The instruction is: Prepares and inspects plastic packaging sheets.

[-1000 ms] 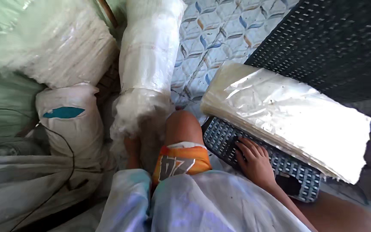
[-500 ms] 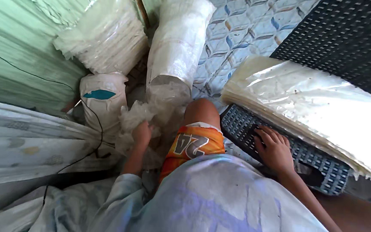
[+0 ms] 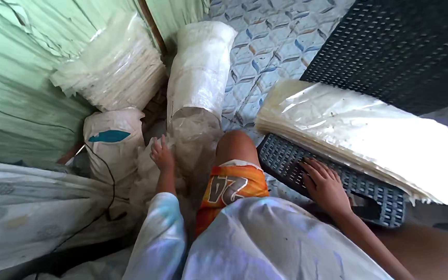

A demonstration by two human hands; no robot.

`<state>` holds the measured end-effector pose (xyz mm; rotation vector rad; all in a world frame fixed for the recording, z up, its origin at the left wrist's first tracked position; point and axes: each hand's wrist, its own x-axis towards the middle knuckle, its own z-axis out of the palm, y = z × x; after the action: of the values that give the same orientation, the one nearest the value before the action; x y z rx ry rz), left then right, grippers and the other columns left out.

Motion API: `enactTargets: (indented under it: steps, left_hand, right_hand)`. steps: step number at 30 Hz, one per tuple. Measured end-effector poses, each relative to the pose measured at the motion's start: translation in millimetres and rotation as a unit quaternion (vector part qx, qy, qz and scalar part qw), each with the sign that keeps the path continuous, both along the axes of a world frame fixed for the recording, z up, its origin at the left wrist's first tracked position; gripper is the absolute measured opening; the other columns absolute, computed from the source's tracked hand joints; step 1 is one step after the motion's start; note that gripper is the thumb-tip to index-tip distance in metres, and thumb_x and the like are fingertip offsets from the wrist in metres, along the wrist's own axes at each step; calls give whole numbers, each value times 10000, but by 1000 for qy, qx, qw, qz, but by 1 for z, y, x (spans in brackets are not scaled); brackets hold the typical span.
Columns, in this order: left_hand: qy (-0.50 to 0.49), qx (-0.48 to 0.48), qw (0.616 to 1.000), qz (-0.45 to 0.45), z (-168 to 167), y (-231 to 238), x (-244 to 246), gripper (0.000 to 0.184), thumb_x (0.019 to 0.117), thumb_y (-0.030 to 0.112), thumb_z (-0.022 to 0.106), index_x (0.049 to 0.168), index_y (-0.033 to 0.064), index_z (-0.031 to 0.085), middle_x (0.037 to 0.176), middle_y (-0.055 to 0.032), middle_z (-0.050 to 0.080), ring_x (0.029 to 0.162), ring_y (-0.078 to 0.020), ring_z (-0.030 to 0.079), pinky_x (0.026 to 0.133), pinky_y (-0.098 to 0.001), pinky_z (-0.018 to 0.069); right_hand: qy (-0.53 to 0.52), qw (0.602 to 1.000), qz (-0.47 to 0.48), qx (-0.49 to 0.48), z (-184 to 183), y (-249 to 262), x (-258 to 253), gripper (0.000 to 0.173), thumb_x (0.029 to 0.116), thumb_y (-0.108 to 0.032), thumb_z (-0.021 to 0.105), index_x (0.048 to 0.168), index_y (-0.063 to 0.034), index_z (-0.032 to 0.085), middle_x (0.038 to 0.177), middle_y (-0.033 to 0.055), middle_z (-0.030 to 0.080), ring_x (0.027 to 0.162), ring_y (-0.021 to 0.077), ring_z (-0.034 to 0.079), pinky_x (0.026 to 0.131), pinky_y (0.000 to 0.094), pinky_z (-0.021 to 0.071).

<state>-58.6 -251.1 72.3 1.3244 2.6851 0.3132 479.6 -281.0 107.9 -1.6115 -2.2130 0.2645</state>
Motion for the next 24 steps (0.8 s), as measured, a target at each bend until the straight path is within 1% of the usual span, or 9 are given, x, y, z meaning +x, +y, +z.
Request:
enactTargets:
  steps: [2,5,9,11,15,18,20,22,24]
  left_hand:
    - [-33,-130,991,-8,14,14,-13,797,888,135,752,1583,108,363,1565,-273,396,1335,-487,501,1026,-687,419]
    - [-101,-267,957,-50,26,32,-30,350,998,187,630,1275,-26,646,1341,-257,618,1269,-419,586,1045,-617,460]
    - [-159,-12,971,-179,101,35,-7,312,1004,164,656,1287,33,651,1186,-212,687,1157,-381,643,1038,-580,481]
    - [-124,128,945,-272,156,21,21,394,963,148,702,1349,91,645,1165,-168,709,1211,-395,588,1096,-624,385]
    - [-192,304,799,-482,247,-7,92,389,1044,189,569,1394,58,463,1133,-79,678,1012,-135,677,894,-351,582]
    - [-180,386,684,-592,289,-15,149,214,1086,188,488,1261,84,554,1065,-35,683,934,-62,672,835,-251,582]
    - [-104,539,627,-553,303,-8,161,190,1097,187,452,1179,132,614,1045,2,683,953,-41,671,841,-228,572]
    - [-49,648,602,-463,321,7,160,188,1107,223,436,1229,216,579,986,90,637,868,35,625,782,-165,536]
    - [-68,663,620,-415,329,22,172,258,1100,218,461,1351,202,518,924,110,606,767,66,572,726,-134,503]
  right_hand:
    - [-4,1000,-2,-5,2,-1,-1,472,1052,-302,360,1337,-78,664,1453,177,585,1383,422,506,1133,646,349]
    - [9,1000,-3,-13,3,0,-1,456,1036,-291,386,1307,-70,678,1437,180,596,1371,431,513,1123,649,357]
    - [92,990,-6,-105,39,6,-4,329,1029,-176,542,1292,-26,672,1406,208,603,1348,424,529,1124,634,390]
    - [125,985,7,-115,86,9,-23,327,1032,-162,571,1312,-17,655,1398,219,600,1325,410,550,1105,605,433]
    - [165,962,202,82,193,19,-94,435,956,-346,691,1315,-102,662,1406,167,608,1336,335,556,1089,554,464]
    - [141,920,332,155,257,32,-134,776,863,-459,785,1484,-130,456,1453,129,562,1394,285,499,1168,517,391]
    - [134,927,333,114,276,48,-131,517,868,-292,798,1312,-86,631,1128,68,728,1055,225,688,996,485,525]
    - [129,934,304,136,280,65,-108,214,981,-282,644,901,-96,713,782,1,669,739,149,633,771,429,517]
    - [83,946,261,173,295,66,-79,304,1010,-353,581,850,-138,726,786,-24,659,783,153,619,823,462,475]
